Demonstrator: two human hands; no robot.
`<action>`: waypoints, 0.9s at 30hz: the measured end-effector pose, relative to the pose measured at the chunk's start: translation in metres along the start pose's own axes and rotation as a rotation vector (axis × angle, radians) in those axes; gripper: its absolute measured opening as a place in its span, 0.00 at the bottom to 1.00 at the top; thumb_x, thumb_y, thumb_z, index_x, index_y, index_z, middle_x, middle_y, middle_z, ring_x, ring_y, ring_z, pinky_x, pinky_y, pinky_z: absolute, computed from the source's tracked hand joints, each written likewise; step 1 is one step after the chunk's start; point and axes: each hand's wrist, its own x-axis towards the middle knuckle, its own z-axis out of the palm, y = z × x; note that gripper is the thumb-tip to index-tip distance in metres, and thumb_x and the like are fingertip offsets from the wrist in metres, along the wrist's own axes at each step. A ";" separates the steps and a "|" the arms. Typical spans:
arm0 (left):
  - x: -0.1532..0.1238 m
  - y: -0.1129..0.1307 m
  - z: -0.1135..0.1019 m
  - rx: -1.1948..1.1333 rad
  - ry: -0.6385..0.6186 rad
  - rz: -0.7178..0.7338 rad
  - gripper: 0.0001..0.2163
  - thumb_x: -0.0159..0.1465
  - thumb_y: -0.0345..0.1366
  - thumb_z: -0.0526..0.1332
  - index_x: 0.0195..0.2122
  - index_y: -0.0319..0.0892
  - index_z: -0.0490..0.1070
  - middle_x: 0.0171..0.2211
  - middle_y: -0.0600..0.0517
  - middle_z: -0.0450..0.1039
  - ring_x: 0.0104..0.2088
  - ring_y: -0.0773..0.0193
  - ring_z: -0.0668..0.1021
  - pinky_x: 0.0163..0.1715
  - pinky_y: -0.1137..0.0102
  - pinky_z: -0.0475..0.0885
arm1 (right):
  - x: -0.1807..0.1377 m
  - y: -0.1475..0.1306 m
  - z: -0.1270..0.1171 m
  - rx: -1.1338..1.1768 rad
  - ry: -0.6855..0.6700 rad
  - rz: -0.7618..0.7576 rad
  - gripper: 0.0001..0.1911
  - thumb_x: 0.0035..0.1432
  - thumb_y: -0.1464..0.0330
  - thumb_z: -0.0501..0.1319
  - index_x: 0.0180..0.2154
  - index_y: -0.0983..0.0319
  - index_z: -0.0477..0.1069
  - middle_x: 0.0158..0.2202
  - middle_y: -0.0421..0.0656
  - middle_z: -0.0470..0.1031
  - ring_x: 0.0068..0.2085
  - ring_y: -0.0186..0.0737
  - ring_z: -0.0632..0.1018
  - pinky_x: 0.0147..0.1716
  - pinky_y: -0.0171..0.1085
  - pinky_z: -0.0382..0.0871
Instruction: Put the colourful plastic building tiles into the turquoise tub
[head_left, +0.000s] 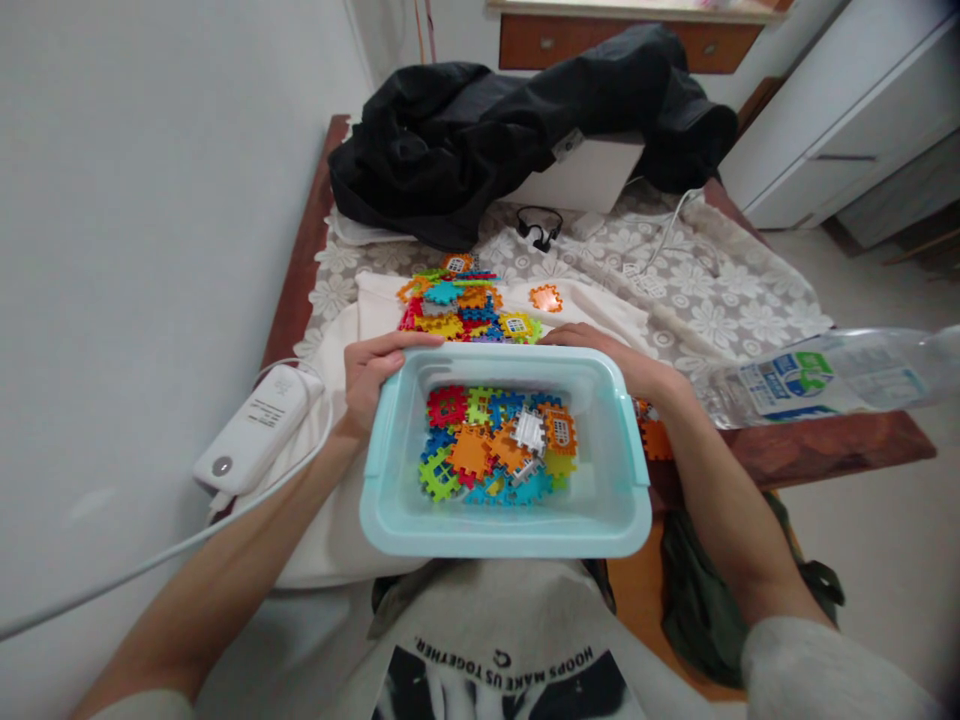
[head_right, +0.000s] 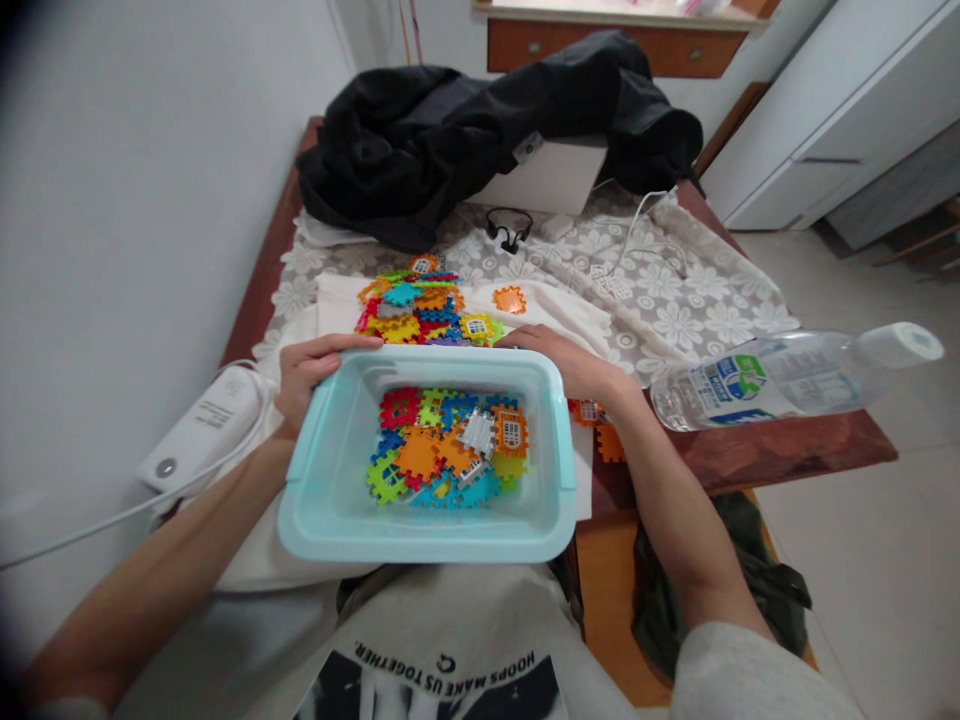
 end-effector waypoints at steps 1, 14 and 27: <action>0.000 0.000 0.000 0.007 -0.001 0.001 0.15 0.57 0.38 0.62 0.35 0.43 0.91 0.30 0.47 0.87 0.26 0.60 0.75 0.24 0.67 0.64 | -0.001 0.002 0.000 0.005 0.000 -0.019 0.24 0.70 0.58 0.65 0.64 0.53 0.76 0.66 0.48 0.78 0.66 0.58 0.77 0.70 0.58 0.72; -0.001 -0.003 -0.002 0.013 0.010 -0.037 0.15 0.56 0.38 0.63 0.35 0.42 0.91 0.29 0.47 0.86 0.25 0.63 0.74 0.22 0.71 0.63 | 0.006 0.006 0.010 -0.156 -0.004 -0.039 0.22 0.72 0.63 0.65 0.65 0.50 0.75 0.62 0.47 0.79 0.62 0.57 0.78 0.66 0.58 0.73; -0.003 0.000 -0.006 0.019 -0.042 -0.130 0.16 0.60 0.39 0.63 0.41 0.43 0.90 0.34 0.47 0.87 0.27 0.61 0.78 0.25 0.70 0.69 | 0.008 -0.002 0.007 -0.191 -0.019 0.017 0.20 0.73 0.64 0.62 0.64 0.50 0.77 0.61 0.48 0.80 0.62 0.56 0.79 0.66 0.56 0.73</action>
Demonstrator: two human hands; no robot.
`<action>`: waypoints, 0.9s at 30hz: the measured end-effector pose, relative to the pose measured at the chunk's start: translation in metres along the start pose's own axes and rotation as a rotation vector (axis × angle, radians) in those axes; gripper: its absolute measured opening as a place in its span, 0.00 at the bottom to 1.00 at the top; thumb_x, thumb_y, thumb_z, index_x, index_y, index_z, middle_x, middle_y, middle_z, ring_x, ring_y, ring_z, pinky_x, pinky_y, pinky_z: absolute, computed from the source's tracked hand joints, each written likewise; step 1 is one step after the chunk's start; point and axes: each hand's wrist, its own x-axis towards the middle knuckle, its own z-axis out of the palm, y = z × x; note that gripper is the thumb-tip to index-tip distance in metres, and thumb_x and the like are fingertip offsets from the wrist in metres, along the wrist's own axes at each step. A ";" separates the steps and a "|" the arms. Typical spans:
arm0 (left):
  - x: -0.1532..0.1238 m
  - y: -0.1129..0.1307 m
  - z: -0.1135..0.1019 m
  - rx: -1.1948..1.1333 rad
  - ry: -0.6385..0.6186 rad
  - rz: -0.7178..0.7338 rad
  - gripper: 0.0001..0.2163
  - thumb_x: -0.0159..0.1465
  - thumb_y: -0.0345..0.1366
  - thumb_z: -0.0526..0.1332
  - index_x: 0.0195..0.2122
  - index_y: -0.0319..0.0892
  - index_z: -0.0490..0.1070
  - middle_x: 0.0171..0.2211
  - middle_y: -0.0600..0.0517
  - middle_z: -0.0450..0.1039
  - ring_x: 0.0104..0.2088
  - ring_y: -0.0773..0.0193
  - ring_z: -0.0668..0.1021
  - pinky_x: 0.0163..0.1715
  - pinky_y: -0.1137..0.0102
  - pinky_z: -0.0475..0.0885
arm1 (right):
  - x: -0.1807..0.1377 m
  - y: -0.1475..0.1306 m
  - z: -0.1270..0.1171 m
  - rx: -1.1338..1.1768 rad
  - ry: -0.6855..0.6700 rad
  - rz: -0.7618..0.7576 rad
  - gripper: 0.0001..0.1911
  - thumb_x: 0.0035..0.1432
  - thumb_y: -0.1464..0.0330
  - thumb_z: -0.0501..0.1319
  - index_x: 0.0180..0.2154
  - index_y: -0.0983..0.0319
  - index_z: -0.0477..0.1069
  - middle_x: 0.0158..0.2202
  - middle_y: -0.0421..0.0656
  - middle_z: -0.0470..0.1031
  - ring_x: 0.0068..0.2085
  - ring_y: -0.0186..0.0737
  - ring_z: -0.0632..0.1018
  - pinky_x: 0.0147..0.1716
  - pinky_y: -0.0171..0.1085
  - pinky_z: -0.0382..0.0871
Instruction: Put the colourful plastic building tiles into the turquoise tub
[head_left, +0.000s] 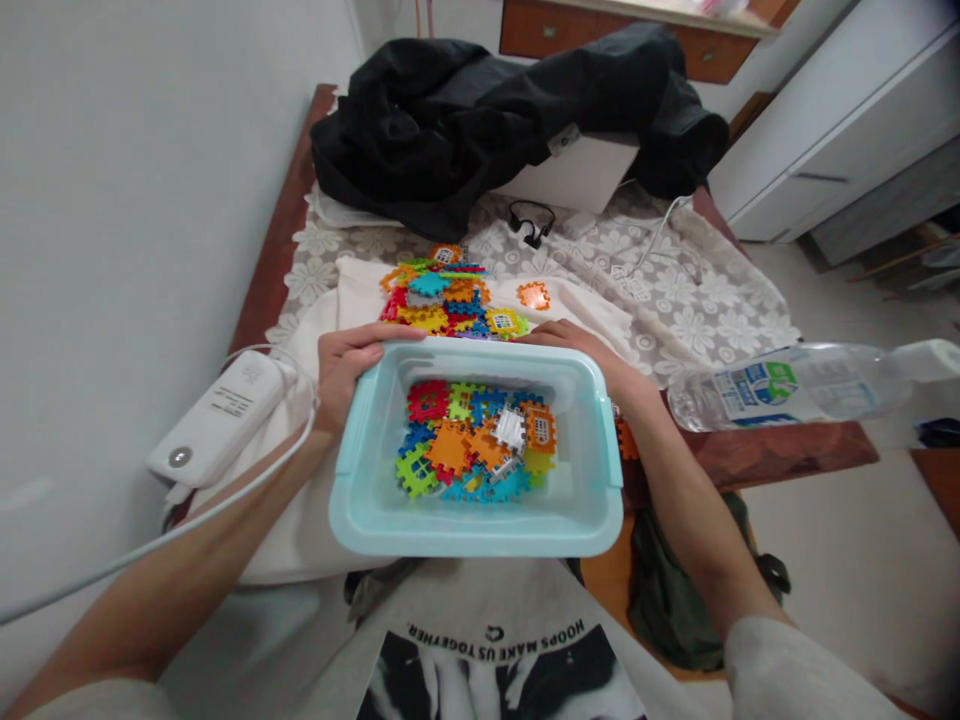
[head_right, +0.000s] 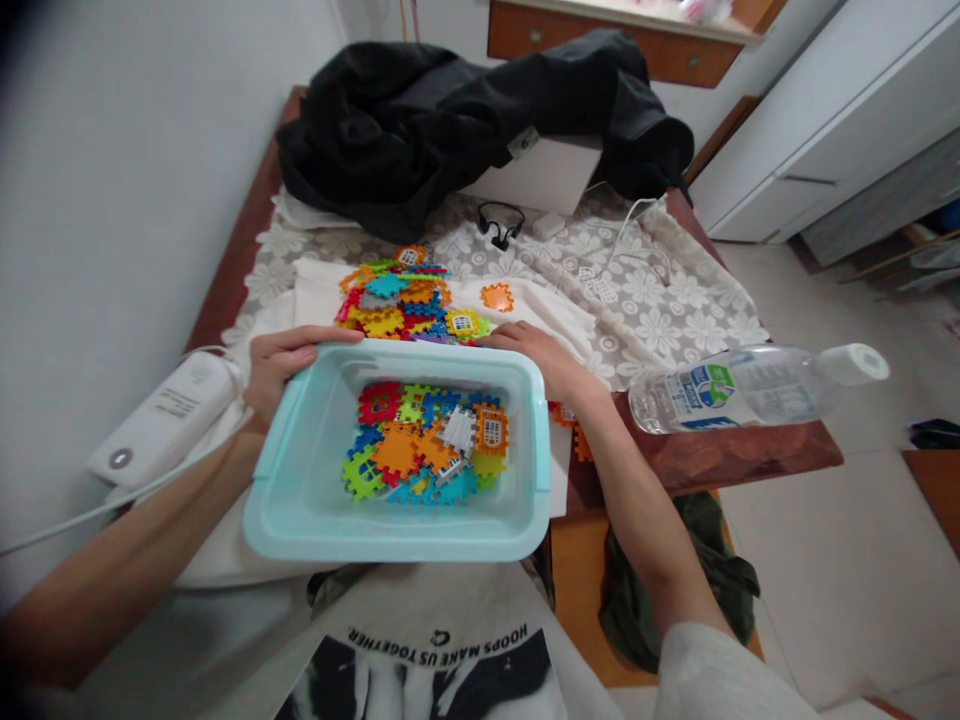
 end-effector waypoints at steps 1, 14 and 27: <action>0.001 -0.002 0.001 -0.005 0.009 0.011 0.16 0.59 0.40 0.63 0.40 0.43 0.90 0.32 0.47 0.87 0.27 0.61 0.77 0.24 0.70 0.68 | -0.001 0.001 0.000 0.008 0.002 -0.008 0.20 0.73 0.64 0.63 0.63 0.50 0.77 0.61 0.47 0.80 0.62 0.56 0.79 0.66 0.56 0.73; 0.004 -0.007 0.004 -0.027 0.046 0.111 0.14 0.57 0.41 0.63 0.33 0.42 0.88 0.31 0.44 0.85 0.30 0.57 0.79 0.28 0.66 0.70 | -0.001 0.014 0.007 0.011 0.013 -0.039 0.16 0.71 0.63 0.64 0.58 0.47 0.79 0.57 0.44 0.81 0.58 0.55 0.79 0.64 0.54 0.75; 0.002 0.003 0.007 0.014 0.046 0.127 0.16 0.58 0.41 0.63 0.35 0.42 0.90 0.30 0.45 0.86 0.28 0.59 0.78 0.28 0.66 0.71 | 0.003 0.004 0.012 0.100 0.119 0.061 0.24 0.69 0.64 0.66 0.64 0.46 0.76 0.63 0.45 0.79 0.64 0.56 0.79 0.67 0.58 0.75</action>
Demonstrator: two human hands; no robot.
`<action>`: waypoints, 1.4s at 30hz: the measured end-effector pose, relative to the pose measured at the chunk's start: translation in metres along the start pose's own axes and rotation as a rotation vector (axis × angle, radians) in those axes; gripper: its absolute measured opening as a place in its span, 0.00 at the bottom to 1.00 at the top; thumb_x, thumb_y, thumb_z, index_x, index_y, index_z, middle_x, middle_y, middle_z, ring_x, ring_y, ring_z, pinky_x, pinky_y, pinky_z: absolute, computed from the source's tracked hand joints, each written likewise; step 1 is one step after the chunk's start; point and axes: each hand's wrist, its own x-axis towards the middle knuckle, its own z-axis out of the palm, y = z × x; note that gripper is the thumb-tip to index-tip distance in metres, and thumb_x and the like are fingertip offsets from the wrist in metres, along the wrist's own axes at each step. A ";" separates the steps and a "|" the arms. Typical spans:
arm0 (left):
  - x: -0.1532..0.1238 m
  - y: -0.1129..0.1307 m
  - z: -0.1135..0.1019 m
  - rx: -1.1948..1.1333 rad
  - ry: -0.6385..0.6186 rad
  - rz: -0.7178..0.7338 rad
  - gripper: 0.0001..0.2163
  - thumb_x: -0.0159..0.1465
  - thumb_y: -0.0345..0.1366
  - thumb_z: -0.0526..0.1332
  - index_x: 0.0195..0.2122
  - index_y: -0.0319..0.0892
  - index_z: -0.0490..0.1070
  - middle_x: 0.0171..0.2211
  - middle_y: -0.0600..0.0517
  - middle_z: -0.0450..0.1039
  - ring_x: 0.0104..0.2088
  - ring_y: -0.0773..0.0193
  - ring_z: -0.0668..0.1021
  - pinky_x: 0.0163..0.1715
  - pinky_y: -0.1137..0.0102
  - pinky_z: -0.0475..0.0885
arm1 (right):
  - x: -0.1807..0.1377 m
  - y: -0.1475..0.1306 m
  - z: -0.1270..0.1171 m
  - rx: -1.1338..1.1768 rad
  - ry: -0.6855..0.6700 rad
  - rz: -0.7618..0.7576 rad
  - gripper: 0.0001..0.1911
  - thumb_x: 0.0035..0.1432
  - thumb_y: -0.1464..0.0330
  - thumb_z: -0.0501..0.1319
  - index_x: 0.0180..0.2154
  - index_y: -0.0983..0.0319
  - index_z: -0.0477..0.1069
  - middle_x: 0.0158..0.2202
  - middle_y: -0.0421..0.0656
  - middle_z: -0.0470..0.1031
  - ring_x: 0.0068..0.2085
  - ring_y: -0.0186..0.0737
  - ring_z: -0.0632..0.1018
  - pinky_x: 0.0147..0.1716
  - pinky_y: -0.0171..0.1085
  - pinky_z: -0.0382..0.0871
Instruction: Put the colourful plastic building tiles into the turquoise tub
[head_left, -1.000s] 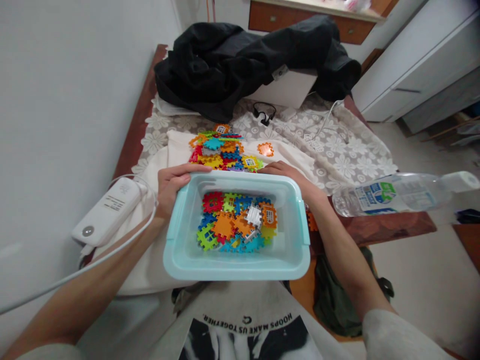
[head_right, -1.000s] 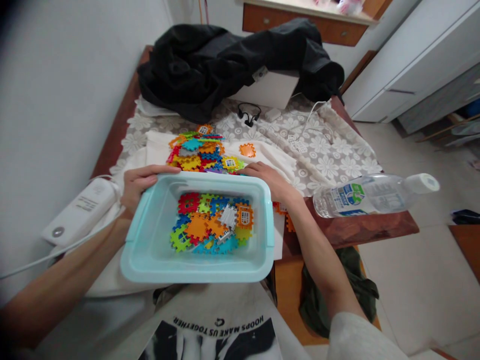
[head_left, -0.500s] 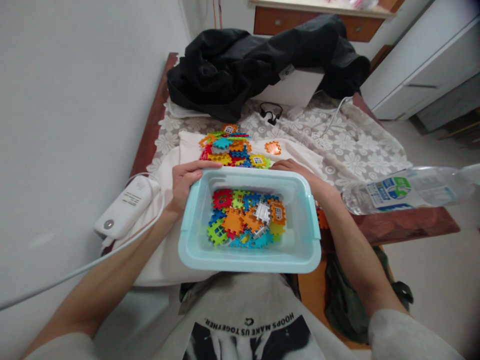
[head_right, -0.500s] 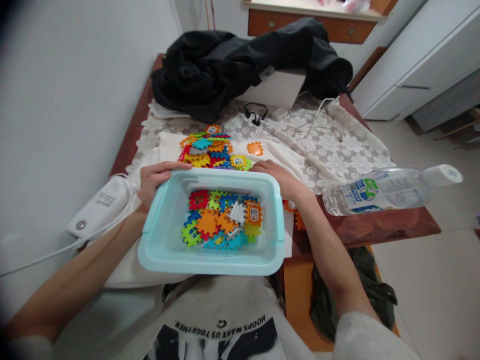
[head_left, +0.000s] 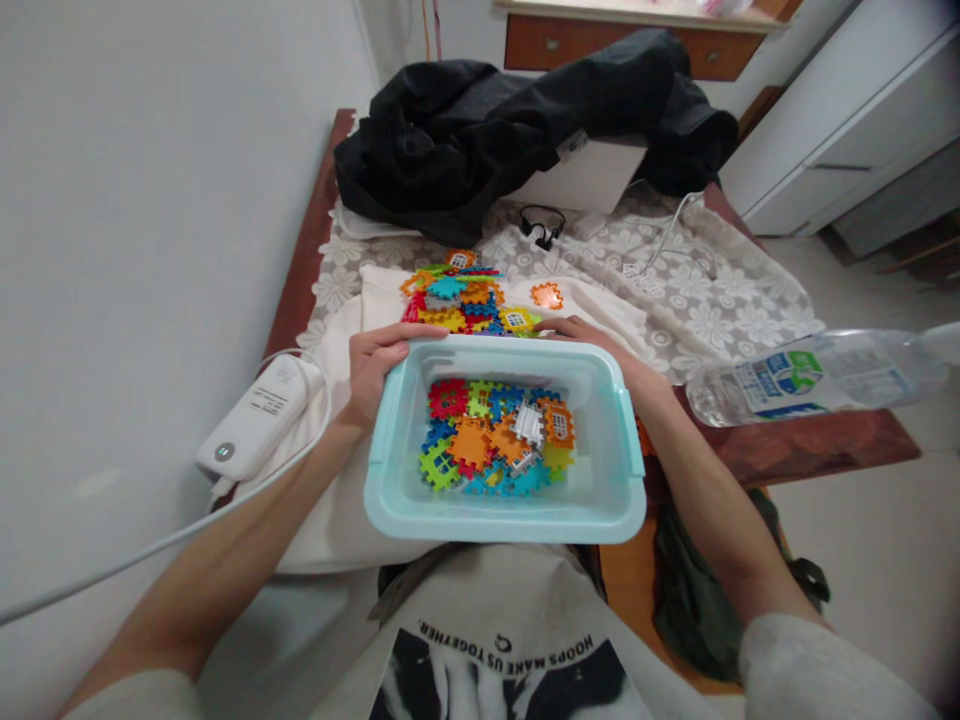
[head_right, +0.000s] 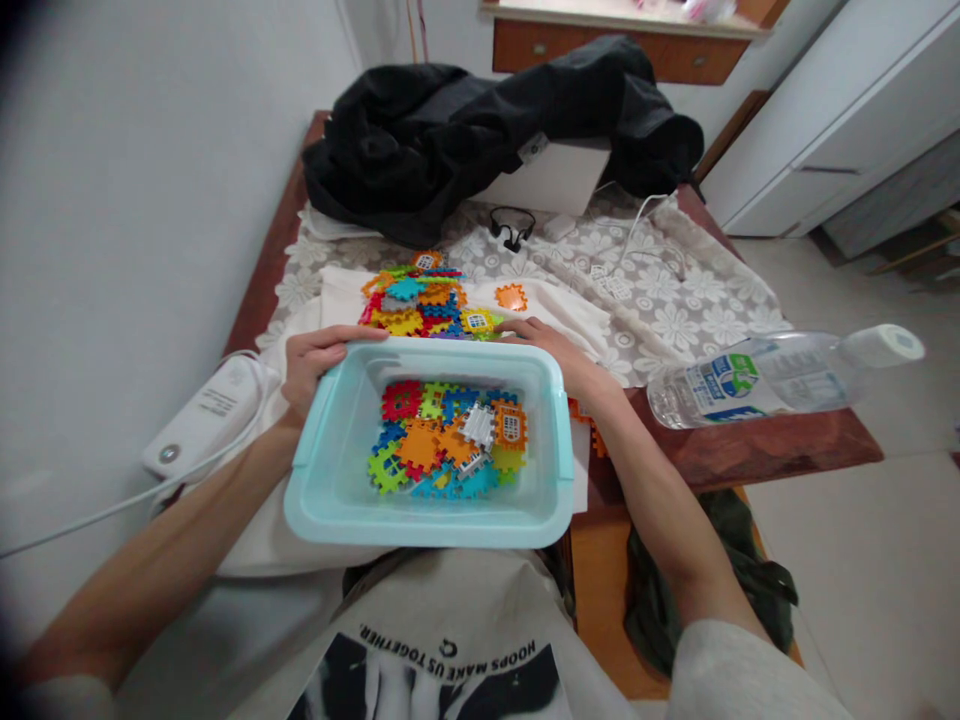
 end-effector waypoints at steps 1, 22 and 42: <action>0.000 0.000 0.000 -0.002 -0.002 0.004 0.16 0.58 0.42 0.63 0.35 0.41 0.90 0.29 0.45 0.85 0.27 0.60 0.77 0.26 0.67 0.69 | 0.001 0.002 0.001 -0.009 -0.012 -0.032 0.21 0.70 0.64 0.65 0.62 0.48 0.78 0.63 0.45 0.79 0.64 0.56 0.79 0.68 0.58 0.73; 0.000 -0.005 -0.002 -0.027 -0.022 -0.004 0.14 0.59 0.41 0.63 0.36 0.42 0.89 0.29 0.46 0.84 0.31 0.56 0.79 0.32 0.63 0.74 | 0.000 0.004 -0.003 0.014 0.015 -0.079 0.14 0.68 0.65 0.65 0.51 0.56 0.85 0.56 0.48 0.85 0.58 0.55 0.84 0.63 0.53 0.77; 0.000 -0.005 -0.002 0.011 -0.009 0.023 0.16 0.59 0.39 0.61 0.36 0.43 0.90 0.35 0.46 0.87 0.35 0.55 0.82 0.36 0.65 0.76 | -0.006 -0.003 -0.023 0.102 0.162 -0.057 0.12 0.66 0.60 0.69 0.45 0.58 0.88 0.47 0.49 0.88 0.47 0.52 0.87 0.52 0.48 0.82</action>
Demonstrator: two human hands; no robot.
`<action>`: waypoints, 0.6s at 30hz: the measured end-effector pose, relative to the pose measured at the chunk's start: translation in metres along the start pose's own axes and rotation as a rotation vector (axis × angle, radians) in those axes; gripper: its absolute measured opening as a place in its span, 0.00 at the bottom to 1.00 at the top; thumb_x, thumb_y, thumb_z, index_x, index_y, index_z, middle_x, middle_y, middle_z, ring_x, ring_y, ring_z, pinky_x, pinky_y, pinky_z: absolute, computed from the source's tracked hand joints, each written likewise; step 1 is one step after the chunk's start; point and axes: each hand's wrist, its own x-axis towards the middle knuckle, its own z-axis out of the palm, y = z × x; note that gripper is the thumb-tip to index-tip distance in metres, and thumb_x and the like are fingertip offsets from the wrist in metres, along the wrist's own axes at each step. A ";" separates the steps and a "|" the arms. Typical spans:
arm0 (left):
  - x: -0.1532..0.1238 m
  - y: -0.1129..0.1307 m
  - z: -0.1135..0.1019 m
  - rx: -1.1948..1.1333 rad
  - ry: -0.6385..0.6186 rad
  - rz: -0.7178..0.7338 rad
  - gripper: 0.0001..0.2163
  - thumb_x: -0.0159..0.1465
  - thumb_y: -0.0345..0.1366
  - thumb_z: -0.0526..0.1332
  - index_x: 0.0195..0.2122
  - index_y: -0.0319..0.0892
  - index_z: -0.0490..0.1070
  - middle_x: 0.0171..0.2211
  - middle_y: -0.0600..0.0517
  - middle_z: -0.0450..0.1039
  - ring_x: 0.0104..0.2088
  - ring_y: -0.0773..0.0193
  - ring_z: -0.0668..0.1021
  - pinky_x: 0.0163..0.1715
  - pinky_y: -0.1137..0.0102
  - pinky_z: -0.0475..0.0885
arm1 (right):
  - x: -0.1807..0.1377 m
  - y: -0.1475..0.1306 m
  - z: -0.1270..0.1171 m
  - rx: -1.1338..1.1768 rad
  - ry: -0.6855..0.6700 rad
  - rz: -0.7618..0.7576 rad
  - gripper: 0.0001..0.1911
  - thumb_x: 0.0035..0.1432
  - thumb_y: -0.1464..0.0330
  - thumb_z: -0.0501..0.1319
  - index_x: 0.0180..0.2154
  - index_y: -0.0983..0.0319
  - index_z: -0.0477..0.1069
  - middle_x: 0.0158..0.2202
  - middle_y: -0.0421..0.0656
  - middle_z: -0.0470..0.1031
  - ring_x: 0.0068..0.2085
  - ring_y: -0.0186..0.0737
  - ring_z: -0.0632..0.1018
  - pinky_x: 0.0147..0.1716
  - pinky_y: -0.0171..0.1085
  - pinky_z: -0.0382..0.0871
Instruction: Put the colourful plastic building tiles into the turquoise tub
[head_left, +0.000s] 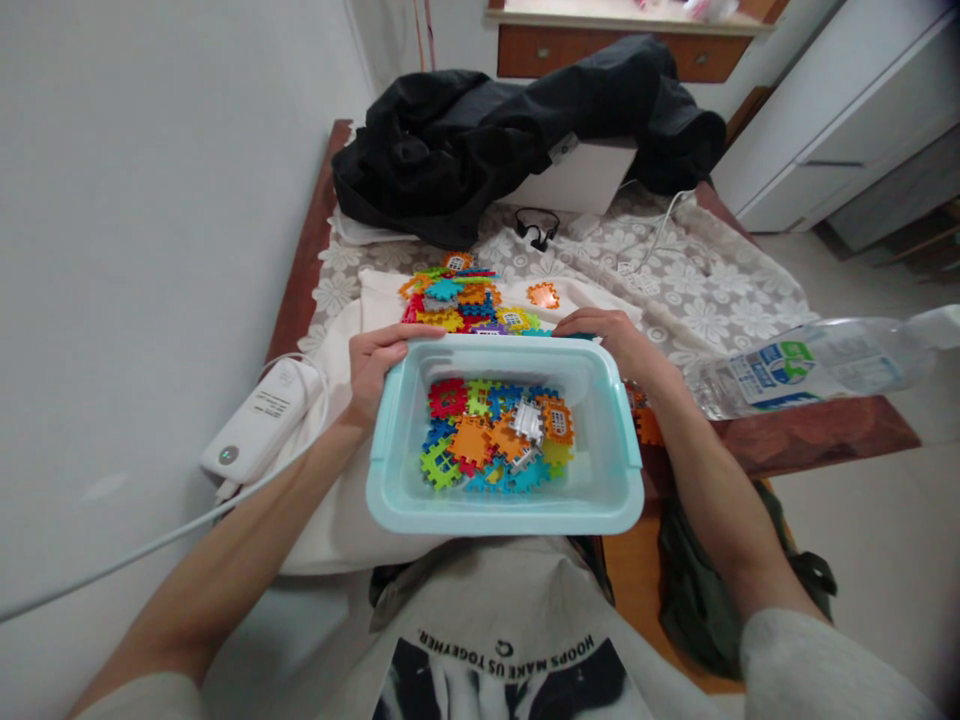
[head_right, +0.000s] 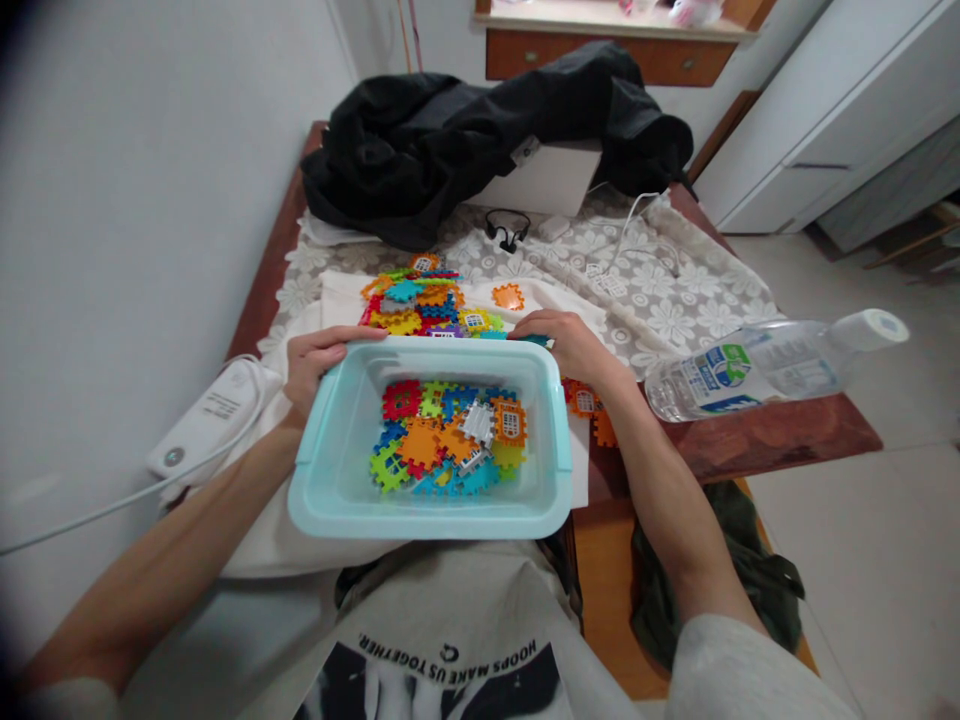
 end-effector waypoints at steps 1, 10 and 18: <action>0.000 0.000 0.000 0.003 0.000 0.001 0.16 0.59 0.39 0.61 0.36 0.43 0.90 0.34 0.46 0.87 0.35 0.55 0.82 0.36 0.65 0.77 | 0.000 0.001 0.000 0.002 0.013 0.005 0.13 0.65 0.59 0.69 0.45 0.57 0.88 0.46 0.48 0.88 0.46 0.51 0.87 0.51 0.47 0.82; 0.001 0.003 0.001 -0.019 0.007 0.020 0.16 0.59 0.39 0.62 0.35 0.41 0.90 0.34 0.45 0.88 0.33 0.57 0.82 0.32 0.66 0.76 | -0.003 0.008 -0.007 -0.001 0.150 0.003 0.13 0.66 0.56 0.71 0.46 0.55 0.88 0.46 0.46 0.88 0.47 0.50 0.87 0.52 0.48 0.82; 0.000 0.003 0.001 -0.011 0.010 0.007 0.15 0.59 0.40 0.62 0.35 0.41 0.90 0.33 0.46 0.88 0.32 0.57 0.83 0.33 0.67 0.77 | -0.003 0.007 -0.006 -0.037 0.356 -0.047 0.10 0.63 0.57 0.74 0.42 0.54 0.87 0.44 0.44 0.88 0.44 0.48 0.87 0.50 0.50 0.84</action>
